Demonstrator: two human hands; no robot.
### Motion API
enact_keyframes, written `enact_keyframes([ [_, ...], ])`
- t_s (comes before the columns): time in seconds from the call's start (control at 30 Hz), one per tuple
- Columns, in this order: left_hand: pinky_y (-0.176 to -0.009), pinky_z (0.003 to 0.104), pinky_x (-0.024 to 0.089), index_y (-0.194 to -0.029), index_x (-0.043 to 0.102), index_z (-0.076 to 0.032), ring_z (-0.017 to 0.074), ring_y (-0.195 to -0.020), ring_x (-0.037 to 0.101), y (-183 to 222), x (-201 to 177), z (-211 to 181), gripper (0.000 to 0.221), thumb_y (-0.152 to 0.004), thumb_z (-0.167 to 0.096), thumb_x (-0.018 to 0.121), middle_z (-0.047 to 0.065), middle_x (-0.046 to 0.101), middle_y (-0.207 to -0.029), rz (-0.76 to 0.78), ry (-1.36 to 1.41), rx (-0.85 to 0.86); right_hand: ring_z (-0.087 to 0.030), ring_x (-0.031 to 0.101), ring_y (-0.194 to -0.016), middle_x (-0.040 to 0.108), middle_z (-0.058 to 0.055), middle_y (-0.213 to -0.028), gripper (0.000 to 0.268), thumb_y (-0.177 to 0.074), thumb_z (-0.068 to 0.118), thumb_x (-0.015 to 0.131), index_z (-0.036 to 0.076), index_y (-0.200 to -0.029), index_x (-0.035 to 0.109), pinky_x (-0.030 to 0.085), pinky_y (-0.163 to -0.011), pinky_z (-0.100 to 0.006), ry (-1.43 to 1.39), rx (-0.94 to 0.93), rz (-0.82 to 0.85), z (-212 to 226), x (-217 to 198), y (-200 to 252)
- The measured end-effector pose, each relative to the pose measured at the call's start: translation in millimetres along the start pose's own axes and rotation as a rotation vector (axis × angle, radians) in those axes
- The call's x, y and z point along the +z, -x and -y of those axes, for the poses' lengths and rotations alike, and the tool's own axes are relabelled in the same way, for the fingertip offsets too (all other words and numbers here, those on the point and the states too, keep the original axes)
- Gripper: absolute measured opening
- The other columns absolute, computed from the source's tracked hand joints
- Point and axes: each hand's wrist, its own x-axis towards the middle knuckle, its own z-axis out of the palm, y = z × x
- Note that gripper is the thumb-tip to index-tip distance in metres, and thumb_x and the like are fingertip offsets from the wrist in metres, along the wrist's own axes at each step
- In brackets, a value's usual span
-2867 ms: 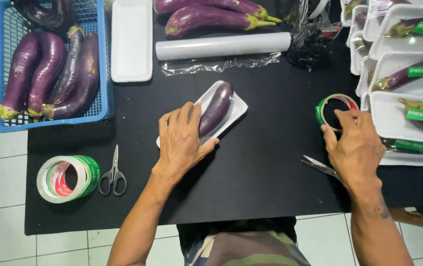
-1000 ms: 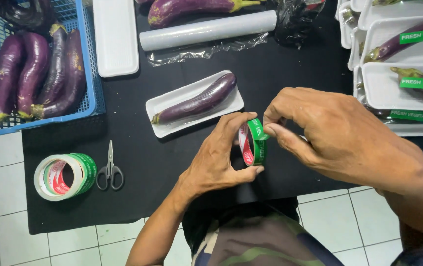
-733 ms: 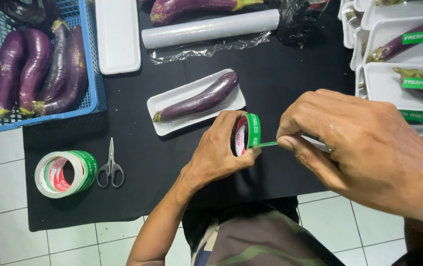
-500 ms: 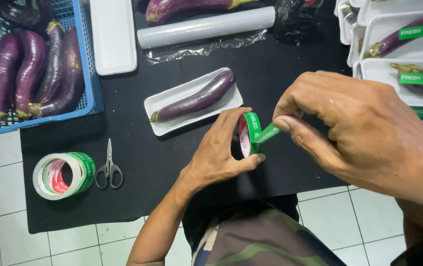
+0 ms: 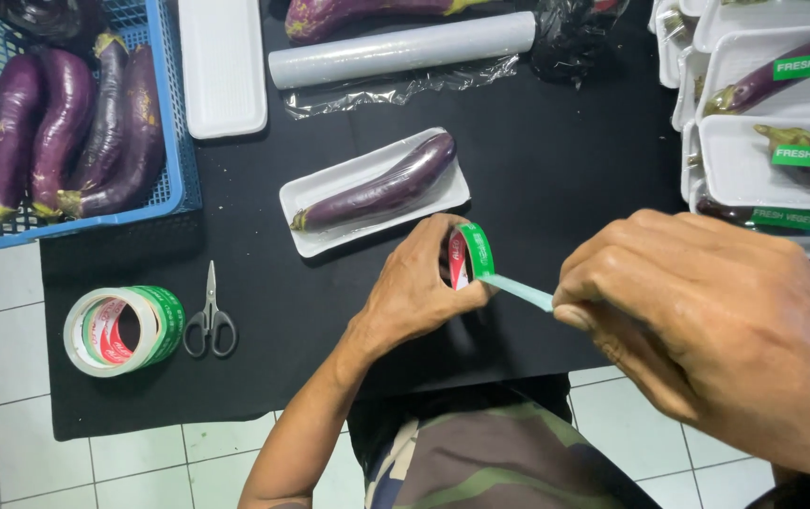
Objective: The person places an eggplant onto a foam tray, wraps it with plastic film, and secures the film to the tray with green tape.
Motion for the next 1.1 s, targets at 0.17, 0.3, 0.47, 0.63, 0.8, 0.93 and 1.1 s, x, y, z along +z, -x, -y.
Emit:
enact_keyframes([
  [0.17, -0.1, 0.042, 0.047, -0.142, 0.042, -0.01, 0.0299, -0.118, 0.057, 13, 12, 7, 0.09, -0.067, -0.043, 0.081, 0.012, 0.053, -0.135, -0.004, -0.019, 0.38, -0.02, 0.064, -0.076, 0.069, -0.002, -0.099, 0.01, -0.102, 0.016, 0.066, 0.01, -0.093, 0.065, 0.046, -0.059, -0.036, 0.138, 0.054, -0.029, -25, -2, -18],
  [0.3, -0.12, 0.049, 0.043, -0.158, 0.028, -0.003, 0.0406, -0.149, 0.045, 22, 10, -4, 0.106, -0.073, -0.031, 0.084, 0.023, 0.04, -0.162, 0.054, -0.147, 0.752, -0.021, 0.066, -0.089, 0.068, 0.002, -0.102, 0.01, -0.099, 0.026, 0.066, 0.016, -0.095, 0.067, 0.049, -0.065, -0.041, 0.084, 0.12, 0.117, -57, 16, -37],
  [0.47, -0.092, 0.033, 0.048, -0.155, 0.044, -0.014, 0.0207, -0.144, 0.05, 23, 9, -9, 0.084, -0.078, -0.035, 0.072, 0.004, 0.056, -0.152, -0.189, -0.925, 0.963, -0.013, 0.069, -0.089, 0.069, 0.011, -0.103, 0.011, -0.092, 0.038, 0.07, 0.03, -0.097, 0.074, 0.05, -0.072, -0.038, -0.097, 0.296, 0.478, -76, 38, -58],
  [0.63, -0.083, 0.032, 0.047, -0.162, 0.032, -0.009, 0.0297, -0.156, 0.044, 20, -3, 0, 0.101, -0.081, -0.041, 0.083, 0.012, 0.032, -0.171, -0.073, -0.712, 0.852, -0.022, 0.066, -0.084, 0.071, -0.006, -0.108, 0.033, -0.095, 0.021, 0.07, 0.009, -0.124, 0.067, 0.05, -0.077, -0.038, -0.22, 0.28, 0.047, -85, 64, -32],
  [0.8, -0.133, 0.05, 0.029, -0.159, 0.029, -0.005, 0.0353, -0.159, 0.035, 10, -3, 16, 0.1, -0.082, -0.038, 0.084, 0.022, 0.032, -0.168, -0.152, 0.077, 0.652, -0.028, 0.066, -0.117, 0.072, -0.011, -0.129, 0.027, -0.096, 0.024, 0.069, 0.005, -0.116, 0.067, 0.049, -0.105, -0.042, -0.928, -0.056, 0.103, -55, 149, 27],
  [0.93, -0.136, 0.046, 0.027, -0.16, 0.024, -0.001, 0.0324, -0.161, 0.031, -6, 0, 27, 0.1, -0.087, -0.035, 0.084, 0.019, 0.032, -0.168, -0.097, 0.046, 0.687, -0.018, 0.071, -0.085, 0.077, -0.004, -0.096, 0.014, -0.098, 0.015, 0.063, 0.006, -0.102, 0.073, 0.055, -0.082, -0.03, -0.776, 0.232, -0.175, -31, 189, 55],
  [1.1, -0.137, 0.044, 0.029, -0.163, 0.021, -0.003, 0.0335, -0.165, 0.027, -12, 5, 31, 0.098, -0.094, -0.036, 0.081, 0.021, 0.025, -0.172, 0.017, 0.004, 0.779, -0.012, 0.077, -0.087, 0.081, -0.002, -0.092, 0.022, -0.098, 0.022, 0.063, 0.006, -0.097, 0.078, 0.057, -0.086, -0.024, -0.966, 0.505, -0.134, -11, 191, 68],
])
